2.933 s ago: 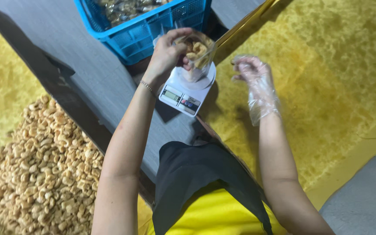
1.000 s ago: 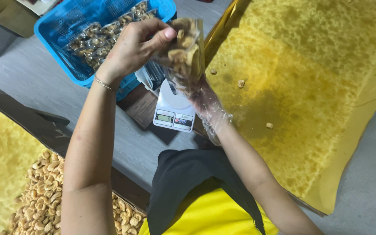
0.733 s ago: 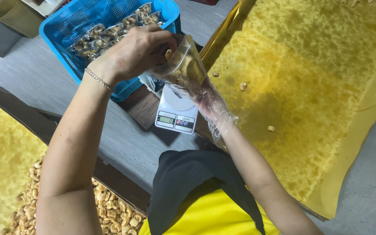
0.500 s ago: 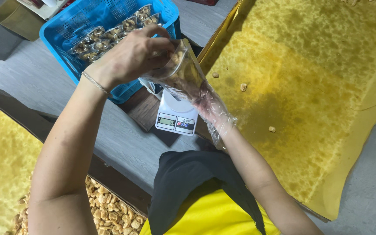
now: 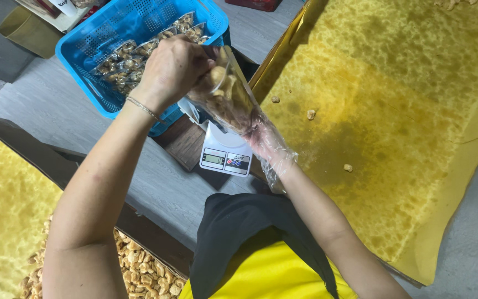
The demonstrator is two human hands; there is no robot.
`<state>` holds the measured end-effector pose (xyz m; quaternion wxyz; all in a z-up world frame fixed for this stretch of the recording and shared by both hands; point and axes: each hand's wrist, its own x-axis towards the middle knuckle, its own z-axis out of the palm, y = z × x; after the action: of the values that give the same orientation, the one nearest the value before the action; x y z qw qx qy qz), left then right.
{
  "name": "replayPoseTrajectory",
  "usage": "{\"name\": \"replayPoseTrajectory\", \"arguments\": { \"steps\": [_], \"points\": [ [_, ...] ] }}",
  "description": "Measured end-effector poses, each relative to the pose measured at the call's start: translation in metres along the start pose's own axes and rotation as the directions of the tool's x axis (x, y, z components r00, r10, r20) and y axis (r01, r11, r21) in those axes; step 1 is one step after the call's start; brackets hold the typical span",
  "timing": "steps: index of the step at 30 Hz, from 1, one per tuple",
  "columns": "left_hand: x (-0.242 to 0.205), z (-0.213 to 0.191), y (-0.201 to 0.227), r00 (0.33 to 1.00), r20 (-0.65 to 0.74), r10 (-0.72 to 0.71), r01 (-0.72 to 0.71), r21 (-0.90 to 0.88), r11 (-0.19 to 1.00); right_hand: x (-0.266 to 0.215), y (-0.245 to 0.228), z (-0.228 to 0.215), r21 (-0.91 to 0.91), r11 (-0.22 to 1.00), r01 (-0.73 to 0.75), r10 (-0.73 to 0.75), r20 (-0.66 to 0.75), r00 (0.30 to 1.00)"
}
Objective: The person scoops cashews from a large pile into clear plastic bags, weighs each bag on a digital scale, and places the sealed bags into a blue basket. The process is repeated multiple times.
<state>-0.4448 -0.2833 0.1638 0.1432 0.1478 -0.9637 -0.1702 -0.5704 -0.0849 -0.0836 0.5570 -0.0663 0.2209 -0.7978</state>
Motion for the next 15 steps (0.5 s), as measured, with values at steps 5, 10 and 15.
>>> {"name": "replayPoseTrajectory", "arguments": {
  "steps": [5,10,15],
  "points": [
    [-0.002,-0.012,0.009,0.976,0.077,-0.203,0.213,-0.144,0.966,0.005,0.015,-0.019,0.093,0.995,-0.047,0.041,0.065,0.997],
    [-0.015,-0.015,0.003,0.987,0.161,-0.022,0.059,-0.225,0.973,0.004,0.029,-0.022,0.145,0.986,-0.076,0.064,0.083,0.994],
    [-0.027,-0.005,-0.001,0.998,0.050,-0.031,0.043,-0.256,0.966,-0.020,0.004,0.017,-0.314,0.934,-0.172,0.137,-0.129,0.982]
  ]
}}
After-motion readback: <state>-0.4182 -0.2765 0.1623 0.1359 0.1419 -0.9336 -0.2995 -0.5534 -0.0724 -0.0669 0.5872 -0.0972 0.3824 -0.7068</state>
